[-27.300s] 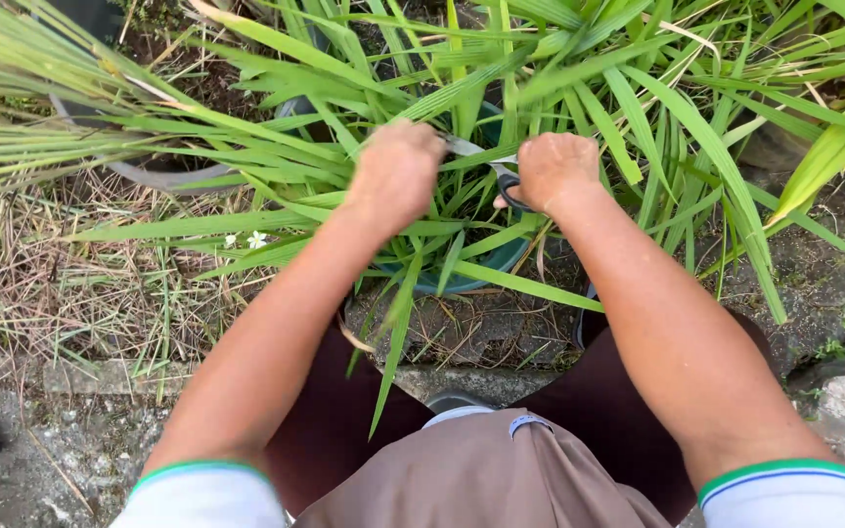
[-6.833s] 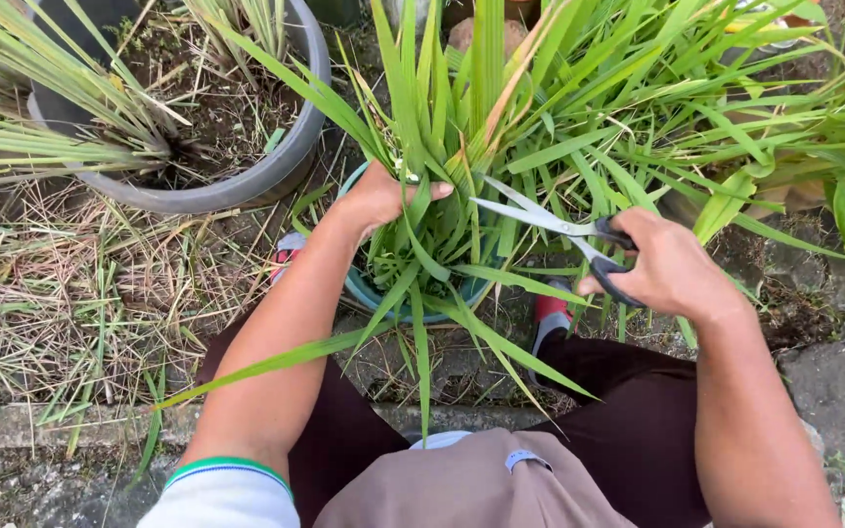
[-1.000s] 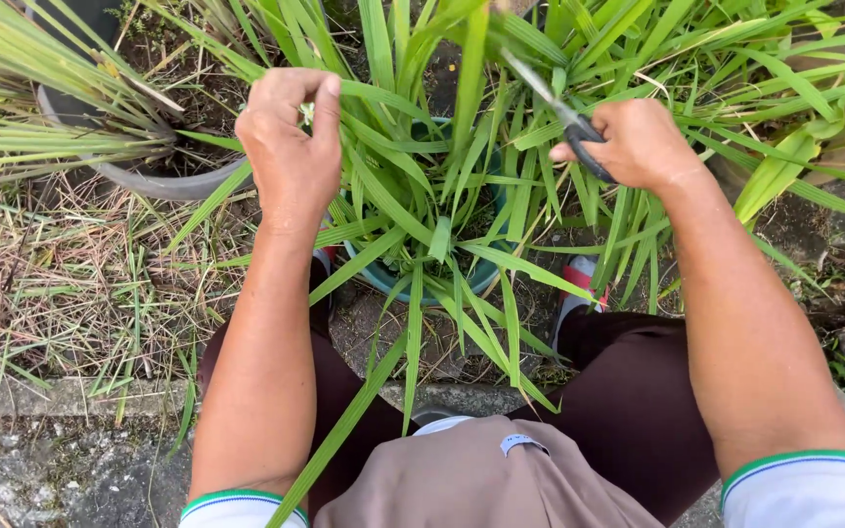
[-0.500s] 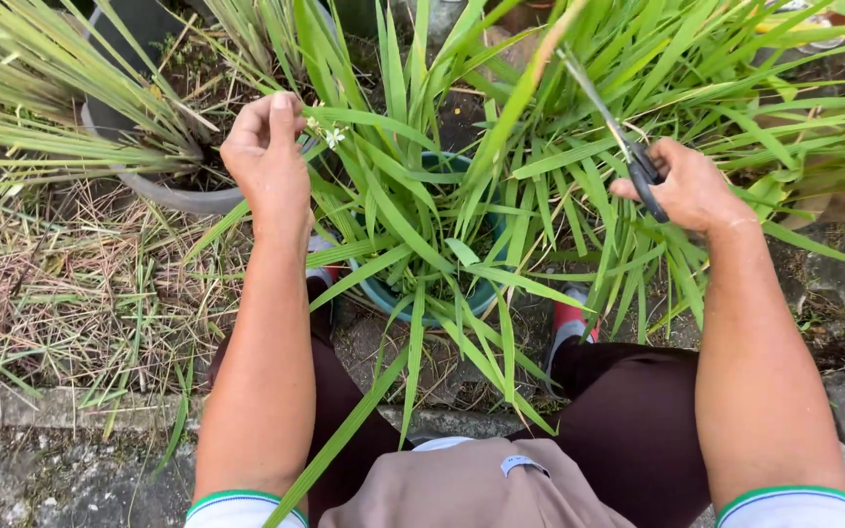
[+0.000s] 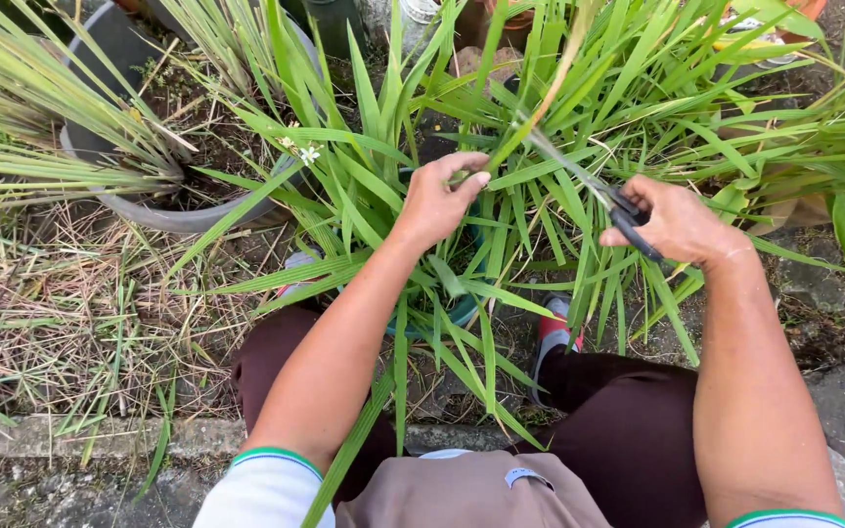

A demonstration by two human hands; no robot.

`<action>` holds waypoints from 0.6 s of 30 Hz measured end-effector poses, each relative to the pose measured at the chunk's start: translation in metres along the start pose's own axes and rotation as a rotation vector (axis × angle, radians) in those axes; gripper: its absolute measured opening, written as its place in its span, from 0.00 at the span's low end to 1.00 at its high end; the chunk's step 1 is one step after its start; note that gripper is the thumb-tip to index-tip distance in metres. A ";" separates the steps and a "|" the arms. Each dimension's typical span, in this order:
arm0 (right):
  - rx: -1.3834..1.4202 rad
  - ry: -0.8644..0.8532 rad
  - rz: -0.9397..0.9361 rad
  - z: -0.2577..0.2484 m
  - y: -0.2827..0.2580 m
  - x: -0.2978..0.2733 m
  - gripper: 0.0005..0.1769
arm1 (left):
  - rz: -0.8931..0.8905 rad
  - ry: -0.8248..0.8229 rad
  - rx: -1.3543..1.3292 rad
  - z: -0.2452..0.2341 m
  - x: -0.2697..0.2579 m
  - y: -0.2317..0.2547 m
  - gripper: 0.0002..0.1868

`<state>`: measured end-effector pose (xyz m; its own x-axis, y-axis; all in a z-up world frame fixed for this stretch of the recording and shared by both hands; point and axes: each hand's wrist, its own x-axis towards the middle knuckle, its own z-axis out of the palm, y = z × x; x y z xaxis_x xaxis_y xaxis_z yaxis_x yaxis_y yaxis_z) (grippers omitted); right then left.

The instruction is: Pruning and cutting leaves of a plant in a green pot using scissors.

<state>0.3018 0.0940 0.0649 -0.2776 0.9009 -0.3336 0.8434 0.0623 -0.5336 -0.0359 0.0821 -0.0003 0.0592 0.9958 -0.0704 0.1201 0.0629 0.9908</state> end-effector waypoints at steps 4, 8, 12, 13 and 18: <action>-0.102 -0.026 0.024 -0.001 -0.020 -0.010 0.33 | 0.187 0.032 0.152 0.004 0.007 -0.003 0.19; -0.145 -0.034 0.033 -0.003 -0.021 -0.013 0.34 | 0.317 0.055 0.193 0.006 0.009 -0.005 0.16; -0.047 -0.047 0.067 -0.008 -0.001 -0.010 0.34 | 0.141 0.035 0.084 0.005 0.011 0.001 0.12; -0.049 -0.048 0.066 -0.008 -0.001 -0.011 0.34 | 0.142 0.037 0.083 0.004 0.011 0.001 0.12; -0.048 -0.063 -0.001 -0.002 -0.017 -0.015 0.34 | 0.132 -0.014 0.038 0.002 0.010 -0.004 0.15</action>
<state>0.2924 0.0806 0.0806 -0.3056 0.8720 -0.3825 0.8638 0.0849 -0.4966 -0.0334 0.0916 -0.0055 0.0903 0.9942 0.0584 0.1474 -0.0713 0.9865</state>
